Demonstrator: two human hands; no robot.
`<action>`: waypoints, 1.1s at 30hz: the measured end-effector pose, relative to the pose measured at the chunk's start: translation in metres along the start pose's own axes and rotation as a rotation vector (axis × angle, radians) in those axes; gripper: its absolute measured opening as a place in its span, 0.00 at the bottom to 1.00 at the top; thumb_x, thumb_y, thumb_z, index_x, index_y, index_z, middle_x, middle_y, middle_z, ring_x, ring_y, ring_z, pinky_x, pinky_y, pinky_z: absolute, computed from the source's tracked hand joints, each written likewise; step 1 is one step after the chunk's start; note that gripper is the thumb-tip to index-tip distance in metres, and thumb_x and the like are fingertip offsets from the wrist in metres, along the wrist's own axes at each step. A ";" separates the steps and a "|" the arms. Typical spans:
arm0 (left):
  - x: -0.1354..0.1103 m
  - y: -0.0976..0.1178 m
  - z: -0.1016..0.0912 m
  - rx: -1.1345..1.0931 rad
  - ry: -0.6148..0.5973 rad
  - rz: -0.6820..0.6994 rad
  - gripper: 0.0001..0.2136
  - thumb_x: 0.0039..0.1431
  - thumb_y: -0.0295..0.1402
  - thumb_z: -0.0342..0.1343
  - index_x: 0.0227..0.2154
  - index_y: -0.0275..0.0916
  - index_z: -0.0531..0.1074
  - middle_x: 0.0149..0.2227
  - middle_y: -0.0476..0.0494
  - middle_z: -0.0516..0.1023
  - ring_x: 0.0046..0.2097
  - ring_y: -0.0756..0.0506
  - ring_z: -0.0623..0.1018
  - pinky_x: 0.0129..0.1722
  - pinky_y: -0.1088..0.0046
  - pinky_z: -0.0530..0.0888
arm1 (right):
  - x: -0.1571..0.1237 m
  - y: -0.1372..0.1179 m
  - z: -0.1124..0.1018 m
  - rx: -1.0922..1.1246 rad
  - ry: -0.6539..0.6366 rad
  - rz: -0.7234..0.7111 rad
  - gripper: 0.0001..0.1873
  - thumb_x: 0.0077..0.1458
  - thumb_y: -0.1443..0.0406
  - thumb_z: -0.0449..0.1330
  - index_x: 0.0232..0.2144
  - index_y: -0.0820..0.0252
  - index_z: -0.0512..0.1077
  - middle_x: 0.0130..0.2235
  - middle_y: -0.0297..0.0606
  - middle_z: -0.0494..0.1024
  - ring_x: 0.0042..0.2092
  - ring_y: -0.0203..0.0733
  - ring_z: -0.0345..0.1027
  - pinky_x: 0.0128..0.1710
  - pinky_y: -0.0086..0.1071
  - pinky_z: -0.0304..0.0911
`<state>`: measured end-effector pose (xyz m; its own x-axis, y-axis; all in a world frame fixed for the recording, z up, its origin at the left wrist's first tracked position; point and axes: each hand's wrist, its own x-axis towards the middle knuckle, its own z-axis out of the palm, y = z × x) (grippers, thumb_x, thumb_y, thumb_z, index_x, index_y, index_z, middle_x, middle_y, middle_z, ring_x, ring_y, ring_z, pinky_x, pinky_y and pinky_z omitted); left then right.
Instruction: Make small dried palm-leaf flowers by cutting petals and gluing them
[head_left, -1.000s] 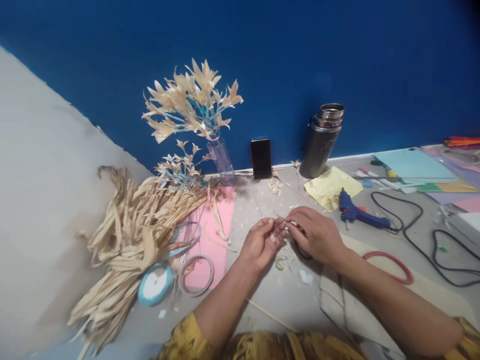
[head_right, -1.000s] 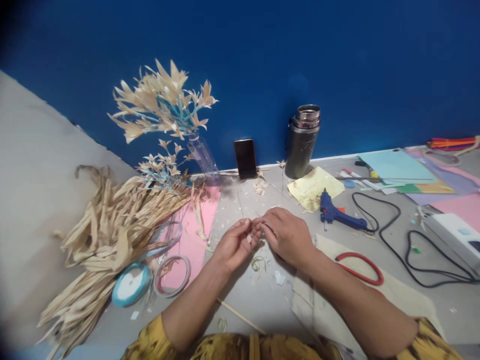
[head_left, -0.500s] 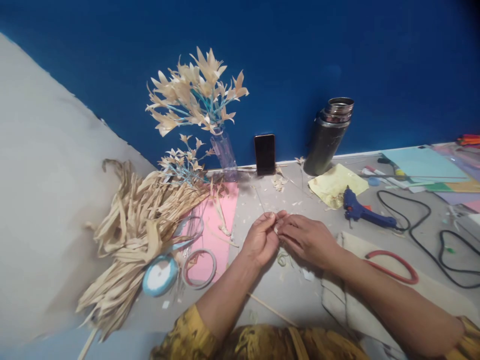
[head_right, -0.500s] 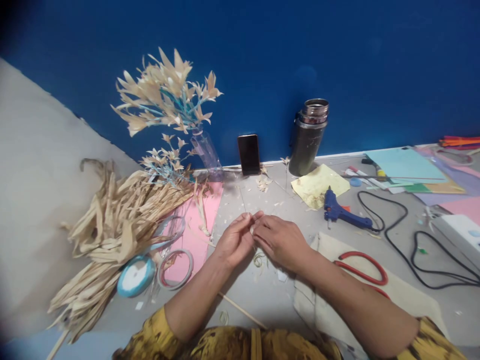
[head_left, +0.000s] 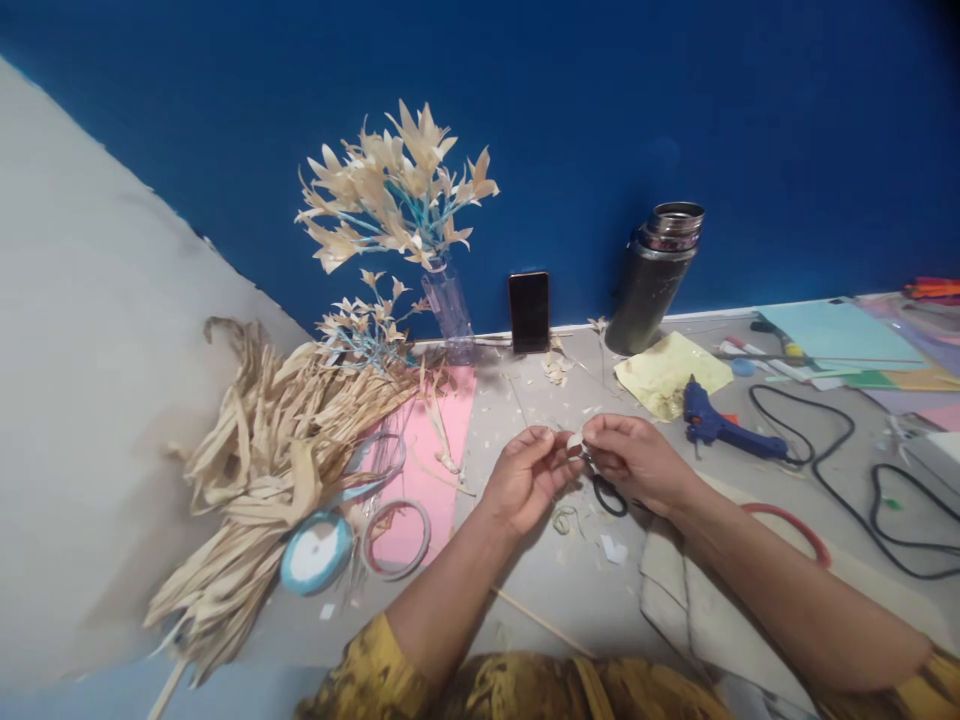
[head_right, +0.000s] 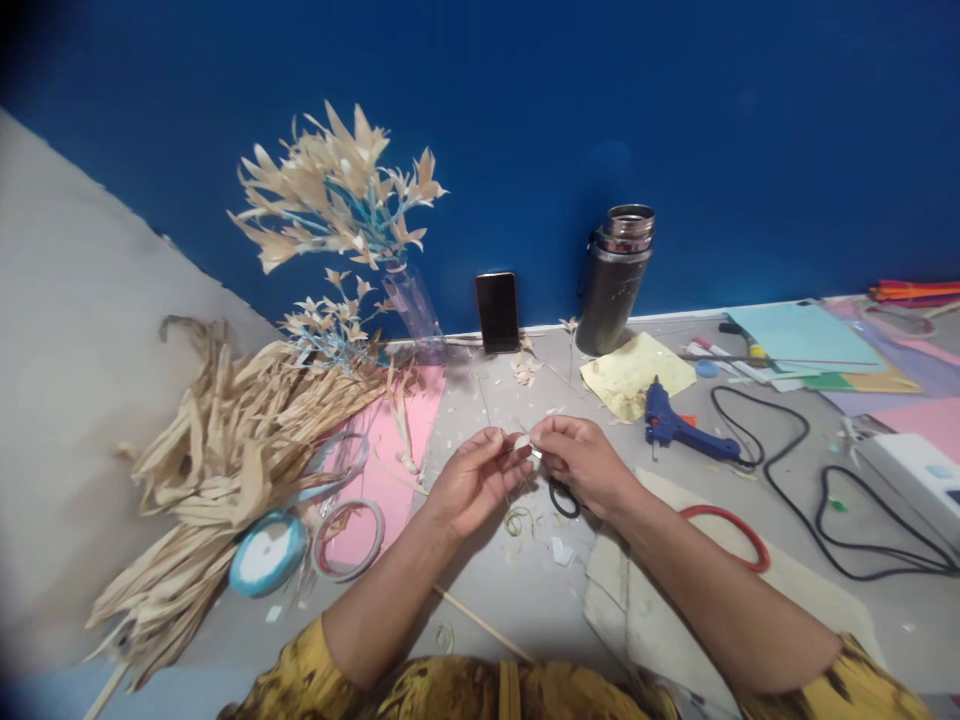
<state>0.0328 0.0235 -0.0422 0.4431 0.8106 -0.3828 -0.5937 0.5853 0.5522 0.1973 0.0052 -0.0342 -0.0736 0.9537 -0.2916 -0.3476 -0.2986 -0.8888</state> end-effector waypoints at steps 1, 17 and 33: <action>-0.001 0.000 0.001 0.022 -0.007 0.011 0.11 0.49 0.29 0.70 0.30 0.35 0.71 0.36 0.43 0.79 0.38 0.45 0.81 0.42 0.66 0.78 | 0.001 0.000 -0.001 0.049 -0.015 0.019 0.16 0.43 0.58 0.71 0.24 0.61 0.71 0.15 0.21 0.56 0.19 0.25 0.42 0.19 0.25 0.36; -0.005 -0.004 0.006 0.365 0.076 0.219 0.15 0.48 0.39 0.69 0.30 0.36 0.71 0.26 0.47 0.76 0.27 0.49 0.77 0.28 0.74 0.75 | 0.000 -0.003 -0.002 -0.356 0.081 -0.094 0.13 0.47 0.57 0.66 0.24 0.61 0.72 0.17 0.25 0.62 0.21 0.29 0.49 0.21 0.27 0.43; 0.021 0.006 0.029 0.549 0.199 0.477 0.10 0.50 0.34 0.66 0.28 0.37 0.72 0.24 0.50 0.73 0.29 0.49 0.78 0.33 0.74 0.75 | -0.036 -0.069 -0.111 -1.673 0.475 -0.194 0.12 0.59 0.63 0.56 0.40 0.59 0.77 0.40 0.46 0.80 0.41 0.51 0.71 0.32 0.35 0.57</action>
<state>0.0574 0.0434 -0.0255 0.0611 0.9923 -0.1076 -0.2475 0.1195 0.9615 0.3275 -0.0127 -0.0018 0.2112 0.9758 0.0561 0.9587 -0.1956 -0.2063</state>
